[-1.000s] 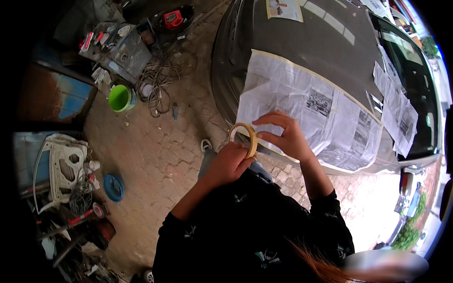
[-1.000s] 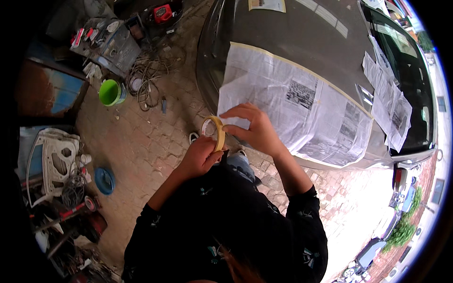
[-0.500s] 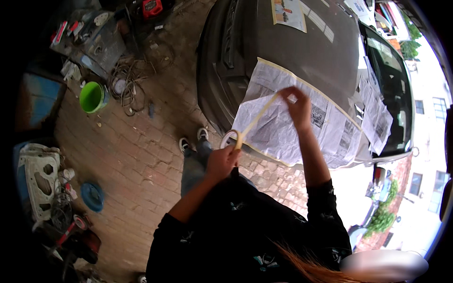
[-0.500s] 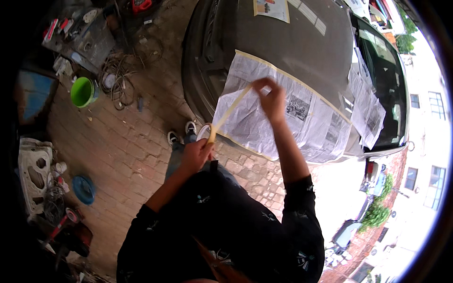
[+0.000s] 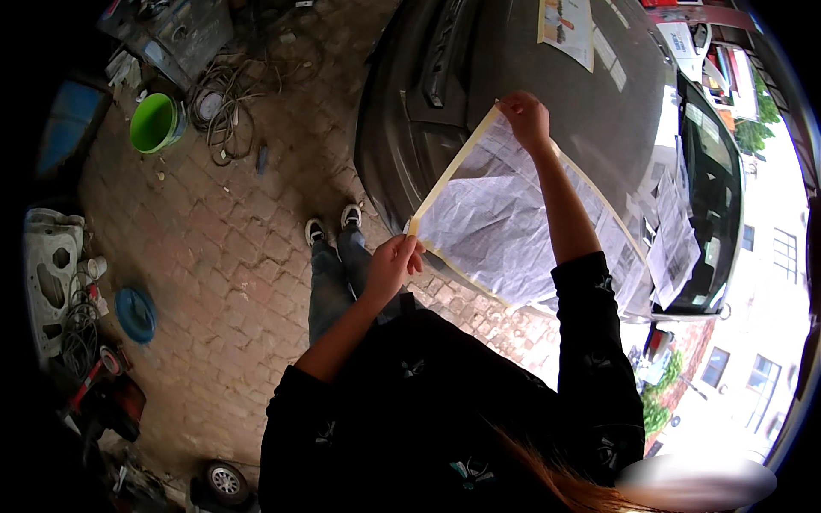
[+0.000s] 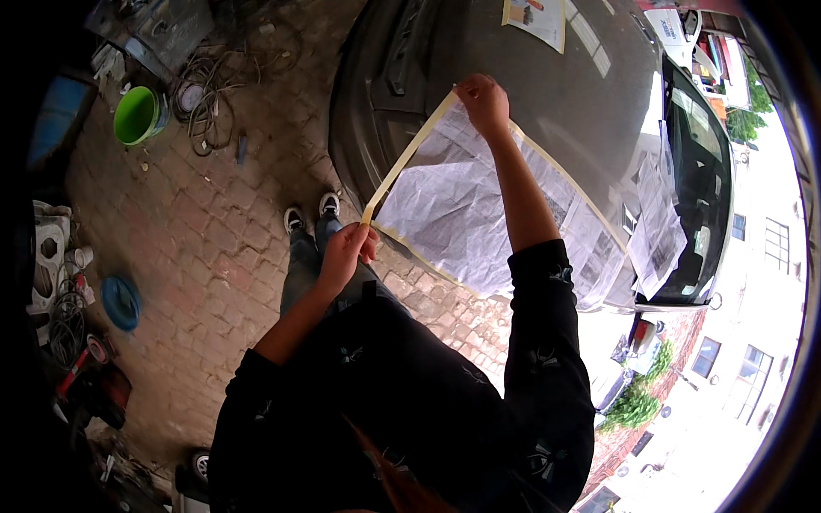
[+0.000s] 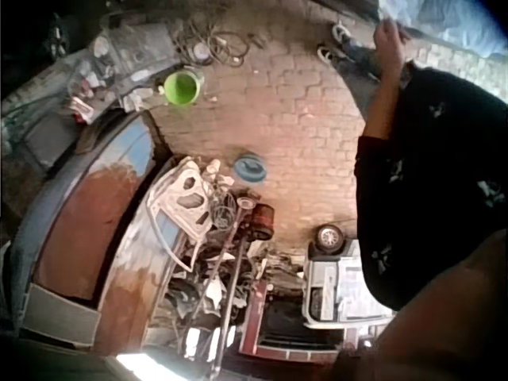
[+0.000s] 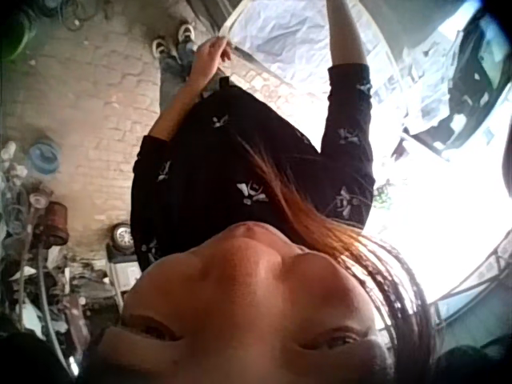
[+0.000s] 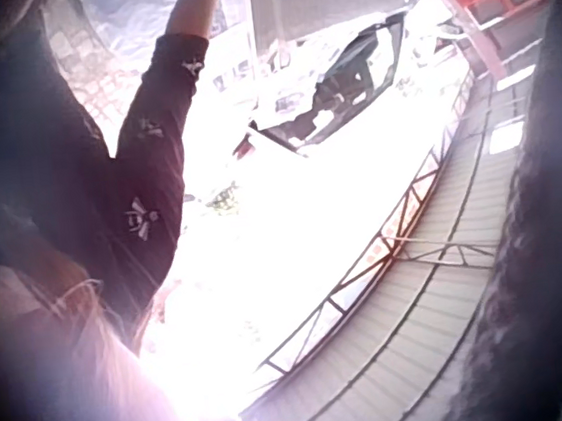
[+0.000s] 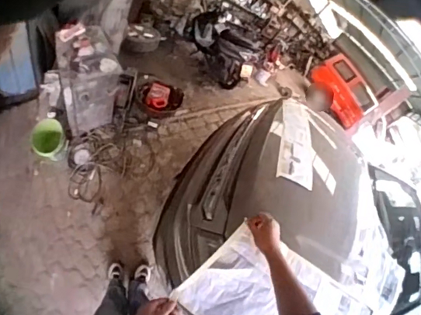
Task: The person applies masking tape to secure newspaper sheets on the hood of a car. They smooth the tape along the edges of the paper to ensure it adheres to the vehicle's surface, preparing the area for painting or bodywork.
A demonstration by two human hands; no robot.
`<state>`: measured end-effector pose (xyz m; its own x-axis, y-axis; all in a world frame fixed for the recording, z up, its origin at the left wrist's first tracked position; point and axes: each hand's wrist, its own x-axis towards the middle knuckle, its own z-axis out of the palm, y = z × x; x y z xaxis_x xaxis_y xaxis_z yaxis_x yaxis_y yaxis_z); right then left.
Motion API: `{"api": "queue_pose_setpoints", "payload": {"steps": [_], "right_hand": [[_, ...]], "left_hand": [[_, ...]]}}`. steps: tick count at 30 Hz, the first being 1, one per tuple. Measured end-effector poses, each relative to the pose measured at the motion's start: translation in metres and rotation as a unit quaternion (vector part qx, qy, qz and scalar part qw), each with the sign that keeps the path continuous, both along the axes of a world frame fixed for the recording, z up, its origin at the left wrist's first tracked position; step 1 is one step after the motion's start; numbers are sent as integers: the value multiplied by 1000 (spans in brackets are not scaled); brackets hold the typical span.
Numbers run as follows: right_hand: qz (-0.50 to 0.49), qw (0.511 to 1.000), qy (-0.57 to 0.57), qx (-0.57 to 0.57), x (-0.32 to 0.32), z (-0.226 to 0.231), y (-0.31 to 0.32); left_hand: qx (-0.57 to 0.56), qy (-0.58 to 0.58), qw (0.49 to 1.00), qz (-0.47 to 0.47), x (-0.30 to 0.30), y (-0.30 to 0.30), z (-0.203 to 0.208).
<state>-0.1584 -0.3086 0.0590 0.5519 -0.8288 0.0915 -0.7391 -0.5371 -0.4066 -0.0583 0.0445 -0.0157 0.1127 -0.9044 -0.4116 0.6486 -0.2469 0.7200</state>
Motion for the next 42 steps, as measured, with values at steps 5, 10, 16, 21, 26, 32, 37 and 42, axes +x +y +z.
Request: {"api": "queue_pose_setpoints", "payload": {"steps": [5, 10, 16, 21, 26, 32, 37, 42], "right_hand": [[-8, 999, 35, -6, 6, 0, 1], [-9, 999, 37, -34, 9, -1, 4], [-18, 993, 111, -46, 8, 1, 7], [-66, 983, 126, -116, 17, 2, 1], [47, 965, 143, -215, 26, 3, 6], [389, 908, 142, 68, 52, -11, 7], [472, 783, 405, 3, 76, -16, 16], [509, 728, 458, 35, 74, -33, 8]], "left_hand": [[11, -6, 1000, -4, -1, -2, -9], [29, 23, 999, -2, -5, -5, -12], [25, -2, 999, -23, -7, -6, -23], [33, 2, 998, -52, -14, -22, -66], [91, 7, 992, -91, -17, -45, -88], [98, 4, 993, -59, -19, -42, -85], [95, 9, 995, -35, -18, -38, -85], [98, -8, 995, -24, -22, -39, -82]]}}
